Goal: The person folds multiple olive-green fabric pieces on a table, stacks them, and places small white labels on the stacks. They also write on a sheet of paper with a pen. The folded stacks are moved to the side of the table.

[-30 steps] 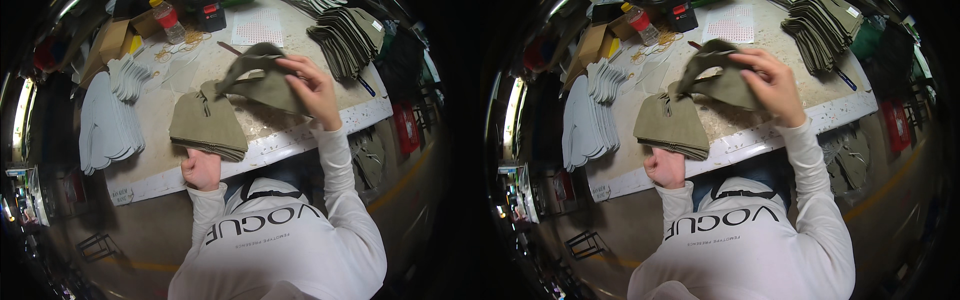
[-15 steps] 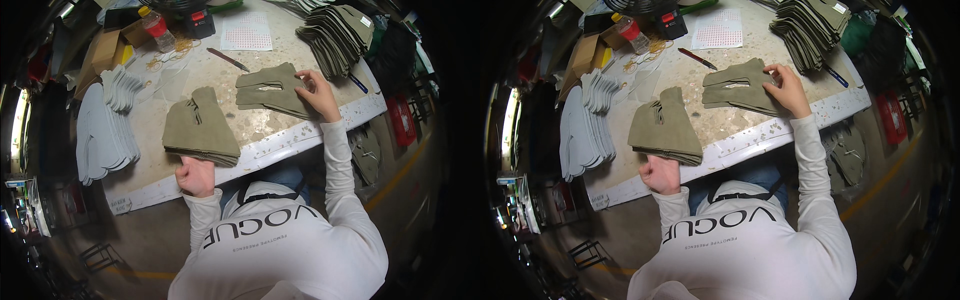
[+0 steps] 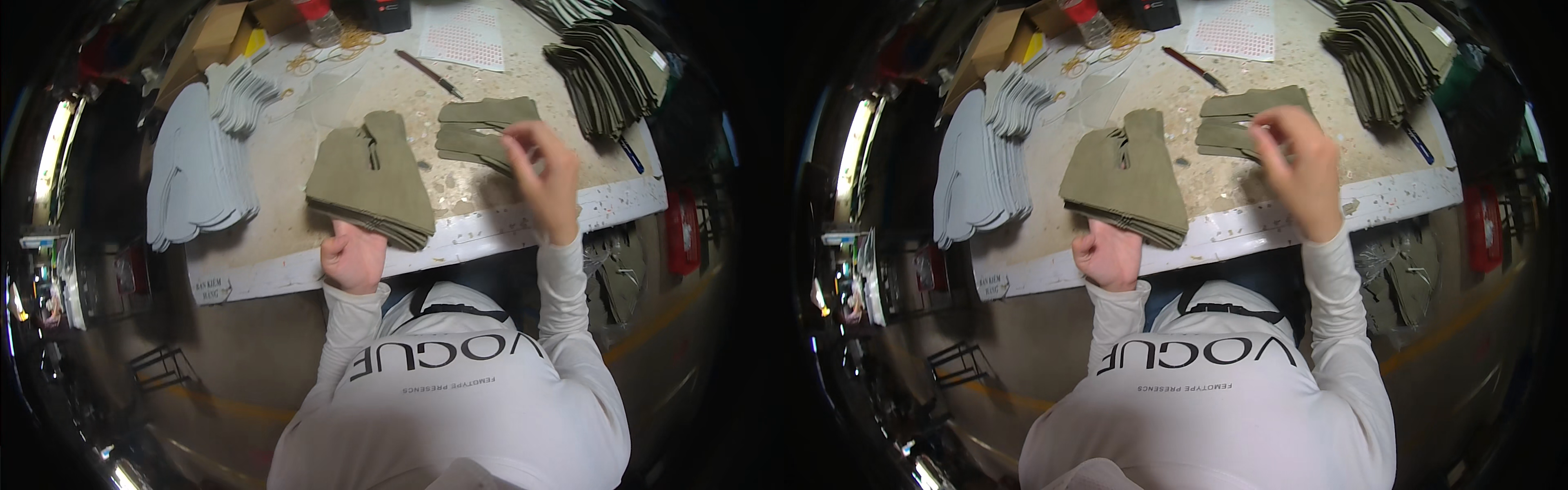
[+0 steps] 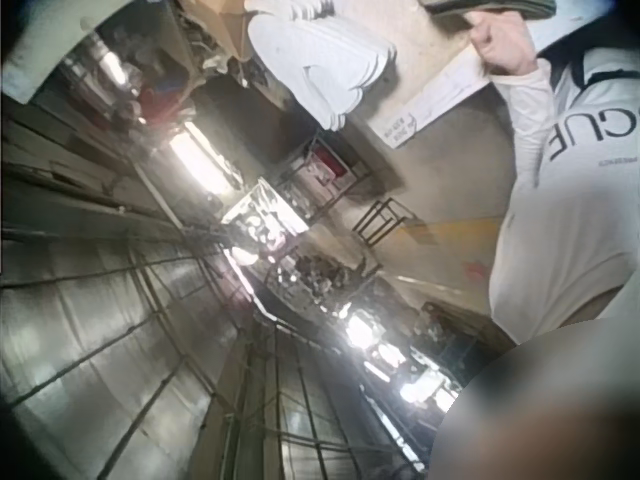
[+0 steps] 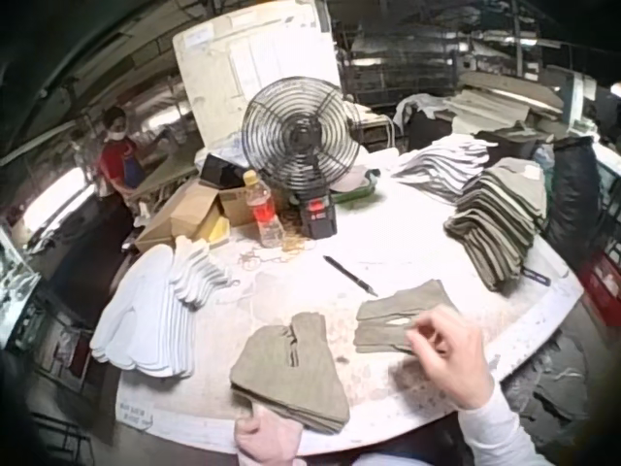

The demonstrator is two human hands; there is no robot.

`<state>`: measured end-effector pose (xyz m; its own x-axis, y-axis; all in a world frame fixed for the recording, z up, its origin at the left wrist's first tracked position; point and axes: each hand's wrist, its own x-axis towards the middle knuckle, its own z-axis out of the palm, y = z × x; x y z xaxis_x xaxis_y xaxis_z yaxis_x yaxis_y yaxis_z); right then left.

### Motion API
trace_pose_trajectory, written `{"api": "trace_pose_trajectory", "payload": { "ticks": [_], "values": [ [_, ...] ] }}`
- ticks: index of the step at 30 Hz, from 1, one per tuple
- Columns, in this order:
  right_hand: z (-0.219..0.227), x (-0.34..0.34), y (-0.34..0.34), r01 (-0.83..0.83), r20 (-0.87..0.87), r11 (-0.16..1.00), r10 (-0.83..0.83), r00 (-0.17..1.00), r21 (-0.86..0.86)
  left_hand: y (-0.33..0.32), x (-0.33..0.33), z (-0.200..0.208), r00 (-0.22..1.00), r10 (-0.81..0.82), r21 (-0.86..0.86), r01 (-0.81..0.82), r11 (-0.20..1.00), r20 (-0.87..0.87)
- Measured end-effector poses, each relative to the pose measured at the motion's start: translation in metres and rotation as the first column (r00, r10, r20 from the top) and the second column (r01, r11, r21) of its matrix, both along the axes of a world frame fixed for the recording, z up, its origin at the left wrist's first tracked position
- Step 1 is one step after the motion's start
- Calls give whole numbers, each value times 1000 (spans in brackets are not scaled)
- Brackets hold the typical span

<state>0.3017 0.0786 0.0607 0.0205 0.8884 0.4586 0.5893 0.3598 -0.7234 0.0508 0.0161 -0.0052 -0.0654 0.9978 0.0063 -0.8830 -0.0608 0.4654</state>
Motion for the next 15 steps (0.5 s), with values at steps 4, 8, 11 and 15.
{"api": "trace_pose_trajectory", "payload": {
  "ticks": [4,8,11,15],
  "values": [
    [1,-66,-14,-487,109,857,475,873,169,1,0,1,1000,-24,30,24,999,-2],
    [-4,-93,-17,-541,164,831,521,838,128,1,-2,0,999,-40,13,40,999,-20],
    [-6,-93,-13,-532,122,841,520,845,99,2,0,0,999,-12,28,12,1000,-31],
    [-7,-85,-7,-565,86,822,559,824,69,2,1,2,1000,-17,20,17,1000,-20]
  ]
}}
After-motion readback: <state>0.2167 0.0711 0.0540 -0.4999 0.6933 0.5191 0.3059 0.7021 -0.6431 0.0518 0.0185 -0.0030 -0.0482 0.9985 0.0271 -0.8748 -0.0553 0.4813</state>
